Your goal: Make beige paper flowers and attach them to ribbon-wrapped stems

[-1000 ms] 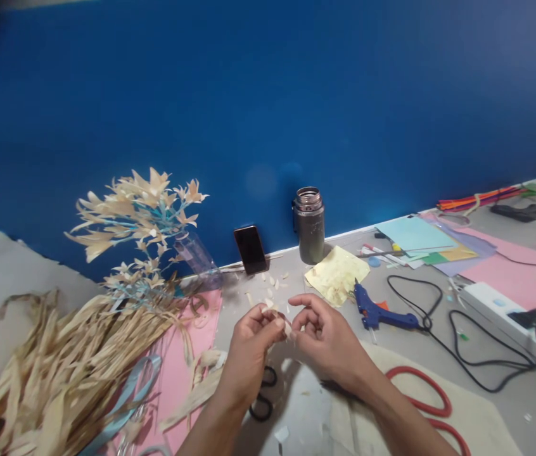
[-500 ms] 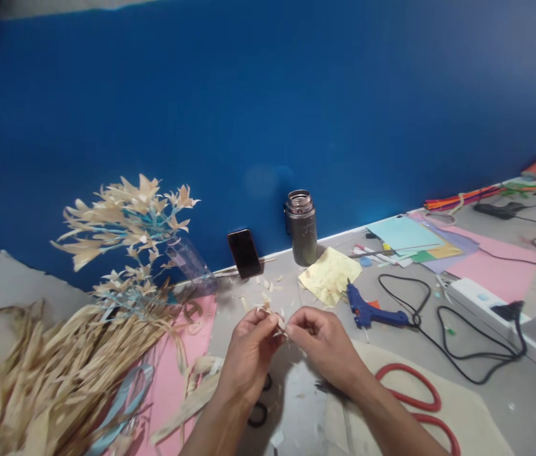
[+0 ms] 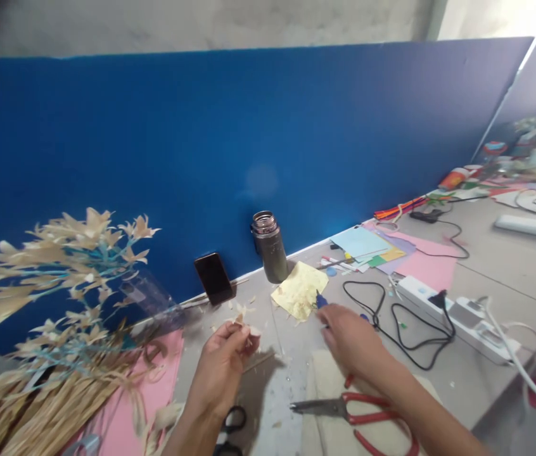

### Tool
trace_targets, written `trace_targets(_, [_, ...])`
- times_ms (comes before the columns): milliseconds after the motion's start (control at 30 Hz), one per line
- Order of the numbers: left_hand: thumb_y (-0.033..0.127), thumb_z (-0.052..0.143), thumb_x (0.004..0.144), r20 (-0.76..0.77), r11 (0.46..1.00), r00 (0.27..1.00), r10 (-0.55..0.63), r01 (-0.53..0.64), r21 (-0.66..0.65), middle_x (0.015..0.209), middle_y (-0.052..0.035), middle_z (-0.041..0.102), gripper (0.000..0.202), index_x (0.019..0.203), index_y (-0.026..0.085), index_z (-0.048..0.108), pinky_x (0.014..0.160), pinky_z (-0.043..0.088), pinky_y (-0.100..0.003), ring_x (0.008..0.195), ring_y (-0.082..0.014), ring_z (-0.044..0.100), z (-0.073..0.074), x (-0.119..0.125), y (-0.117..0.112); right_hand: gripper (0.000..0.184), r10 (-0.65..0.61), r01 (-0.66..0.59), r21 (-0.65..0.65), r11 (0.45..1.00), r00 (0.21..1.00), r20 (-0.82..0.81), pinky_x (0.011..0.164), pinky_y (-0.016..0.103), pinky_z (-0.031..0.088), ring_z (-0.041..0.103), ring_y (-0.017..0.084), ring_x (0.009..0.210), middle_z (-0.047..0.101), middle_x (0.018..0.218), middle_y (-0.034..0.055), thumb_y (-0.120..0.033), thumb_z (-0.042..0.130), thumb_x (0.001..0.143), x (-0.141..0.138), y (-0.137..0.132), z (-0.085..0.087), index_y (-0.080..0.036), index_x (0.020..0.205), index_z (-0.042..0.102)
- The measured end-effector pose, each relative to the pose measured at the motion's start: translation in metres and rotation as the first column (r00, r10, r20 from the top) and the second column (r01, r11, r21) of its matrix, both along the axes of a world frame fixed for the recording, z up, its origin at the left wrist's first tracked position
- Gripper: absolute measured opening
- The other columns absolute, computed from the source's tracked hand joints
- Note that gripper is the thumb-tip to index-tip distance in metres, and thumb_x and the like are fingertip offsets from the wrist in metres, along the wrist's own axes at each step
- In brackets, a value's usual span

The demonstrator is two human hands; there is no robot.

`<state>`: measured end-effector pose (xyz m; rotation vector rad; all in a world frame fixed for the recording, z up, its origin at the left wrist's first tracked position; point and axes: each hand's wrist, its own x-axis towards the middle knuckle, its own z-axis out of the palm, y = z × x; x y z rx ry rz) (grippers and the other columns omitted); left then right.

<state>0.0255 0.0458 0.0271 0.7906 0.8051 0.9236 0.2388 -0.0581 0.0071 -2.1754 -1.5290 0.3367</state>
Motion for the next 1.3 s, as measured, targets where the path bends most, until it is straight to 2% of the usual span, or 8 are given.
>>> trace_targets(67, [0.026,0.085,0.059,-0.005,0.999,1.000,-0.016,0.017,0.045,0.063,0.0019,0.063,0.032,0.066,0.016,0.056,0.072,0.050,-0.027,0.065,-0.0116,0.062,-0.003,0.016,0.012,0.037,-0.024,0.037,-0.054,0.998,0.974,0.227,0.084,0.034,0.042,0.060,0.028,0.101,0.067,0.112,0.0156,-0.003,0.053,0.079,0.023,-0.001,-0.012,-0.014,0.110,0.069])
trace_targets(167, [0.025,0.086,0.054,-0.014,0.999,1.000,-0.004,0.005,0.055,0.053,0.0029,0.058,0.032,0.062,0.016,0.056,0.071,0.050,-0.029,0.063,-0.0145,0.063,-0.013,0.051,0.036,0.045,0.052,-0.015,-0.108,0.994,0.937,0.347,0.087,0.036,0.040,0.055,0.031,0.107,0.064,0.118,0.0189,0.003,0.051,0.074,0.038,0.002,-0.025,-0.011,0.112,0.068])
trace_targets(400, [0.023,0.085,0.046,-0.017,0.993,0.996,0.091,-0.090,0.081,0.055,0.0001,0.063,0.033,0.060,0.016,0.057,0.061,0.046,-0.024,0.066,-0.0168,0.066,-0.051,0.108,0.084,0.045,0.045,-0.016,-0.096,0.995,0.948,0.316,0.089,0.041,0.040,0.053,0.033,0.111,0.062,0.124,0.0170,0.003,0.050,0.072,0.037,0.009,-0.036,-0.014,0.108,0.071])
trace_targets(600, [0.023,0.083,0.050,-0.021,0.988,0.991,0.130,-0.128,0.083,0.058,-0.0002,0.064,0.030,0.062,0.016,0.056,0.059,0.046,-0.023,0.061,-0.0130,0.063,-0.076,0.108,0.093,0.044,-0.083,0.058,0.193,0.979,0.989,0.121,0.101,0.047,0.041,0.053,0.033,0.118,0.063,0.128,0.0149,-0.007,0.051,0.077,0.055,0.006,-0.049,-0.015,0.117,0.067])
trace_targets(700, [0.024,0.082,0.053,0.000,0.988,0.991,0.135,-0.134,0.072,0.059,0.0003,0.064,0.029,0.064,0.017,0.055,0.060,0.046,-0.022,0.061,-0.0123,0.063,-0.077,0.107,0.092,0.038,-0.060,0.155,0.323,0.934,0.957,-0.284,0.096,0.042,0.048,0.061,0.030,0.111,0.068,0.122,0.0126,-0.031,0.055,0.089,0.058,0.004,-0.052,-0.019,0.123,0.064])
trace_targets(833, [0.025,0.082,0.053,0.047,0.993,0.993,0.105,-0.107,0.048,0.061,-0.0001,0.064,0.030,0.065,0.016,0.055,0.063,0.049,-0.024,0.060,-0.0113,0.062,-0.070,0.107,0.087,0.049,-0.014,0.268,0.269,0.925,0.732,-0.681,0.075,0.038,0.057,0.070,0.029,0.089,0.076,0.103,0.0132,-0.058,0.057,0.088,0.046,0.005,-0.052,-0.019,0.113,0.073])
trace_targets(1100, [0.021,0.082,0.054,0.029,1.000,0.999,-0.015,0.015,-0.024,0.052,0.0007,0.057,0.028,0.065,0.015,0.057,0.045,0.033,-0.018,0.048,-0.0081,0.051,-0.065,0.108,0.078,0.042,0.071,0.136,0.316,0.939,0.822,-0.566,0.093,0.043,0.056,0.069,0.030,0.102,0.075,0.112,0.0107,-0.056,0.059,0.086,0.032,0.006,-0.067,-0.025,0.108,0.075])
trace_targets(1300, [0.017,0.079,0.052,0.000,0.997,0.998,-0.056,0.056,-0.058,0.054,-0.0006,0.058,0.026,0.066,0.015,0.058,0.043,0.031,-0.019,0.047,-0.0080,0.050,-0.065,0.111,0.071,0.041,0.100,0.072,0.311,0.948,0.858,-0.504,0.088,0.038,0.058,0.069,0.027,0.097,0.076,0.106,0.0098,-0.054,0.053,0.091,0.032,0.004,-0.067,-0.022,0.106,0.074])
